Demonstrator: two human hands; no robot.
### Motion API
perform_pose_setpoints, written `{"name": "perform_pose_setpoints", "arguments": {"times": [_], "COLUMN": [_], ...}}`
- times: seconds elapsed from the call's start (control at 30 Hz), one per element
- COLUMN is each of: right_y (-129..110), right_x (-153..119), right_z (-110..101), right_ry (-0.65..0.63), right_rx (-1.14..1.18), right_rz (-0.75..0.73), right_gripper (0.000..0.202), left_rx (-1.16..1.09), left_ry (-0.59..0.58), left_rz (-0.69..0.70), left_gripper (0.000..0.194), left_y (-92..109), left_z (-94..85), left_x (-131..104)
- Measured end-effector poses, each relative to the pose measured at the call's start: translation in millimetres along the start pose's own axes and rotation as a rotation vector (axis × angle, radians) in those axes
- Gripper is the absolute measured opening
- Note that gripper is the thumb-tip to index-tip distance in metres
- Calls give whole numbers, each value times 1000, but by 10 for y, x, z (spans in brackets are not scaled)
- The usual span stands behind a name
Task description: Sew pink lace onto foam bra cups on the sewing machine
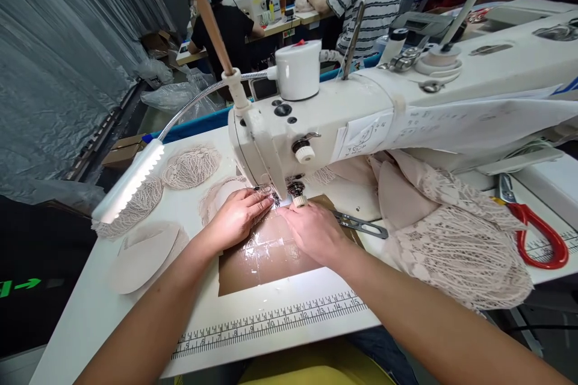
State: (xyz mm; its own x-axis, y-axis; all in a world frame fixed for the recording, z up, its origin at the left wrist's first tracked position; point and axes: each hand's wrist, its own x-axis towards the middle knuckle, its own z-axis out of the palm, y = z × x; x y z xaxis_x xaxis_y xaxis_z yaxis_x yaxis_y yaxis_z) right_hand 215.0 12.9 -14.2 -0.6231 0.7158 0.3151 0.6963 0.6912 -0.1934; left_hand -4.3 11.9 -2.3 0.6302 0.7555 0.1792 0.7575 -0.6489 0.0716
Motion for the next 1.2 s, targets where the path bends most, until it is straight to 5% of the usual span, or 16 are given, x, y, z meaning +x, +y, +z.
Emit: {"name": "perform_pose_setpoints", "arguments": {"times": [0.37, 0.77, 1.2], "right_y": [3, 10, 3], "right_x": [-12, -16, -35], "right_z": [-25, -35, -43], "right_ry": [76, 36, 12], "right_rx": [123, 117, 61], "right_rz": [-11, -8, -61], "right_gripper": [30, 30, 28], "left_rx": [31, -70, -76], "left_ry": [-202, -6, -8], "left_rz": [-224, -65, -69], "left_gripper": [30, 31, 36], "left_y": [355, 361, 348], "left_z": [-348, -67, -25], "left_x": [-83, -42, -41]}}
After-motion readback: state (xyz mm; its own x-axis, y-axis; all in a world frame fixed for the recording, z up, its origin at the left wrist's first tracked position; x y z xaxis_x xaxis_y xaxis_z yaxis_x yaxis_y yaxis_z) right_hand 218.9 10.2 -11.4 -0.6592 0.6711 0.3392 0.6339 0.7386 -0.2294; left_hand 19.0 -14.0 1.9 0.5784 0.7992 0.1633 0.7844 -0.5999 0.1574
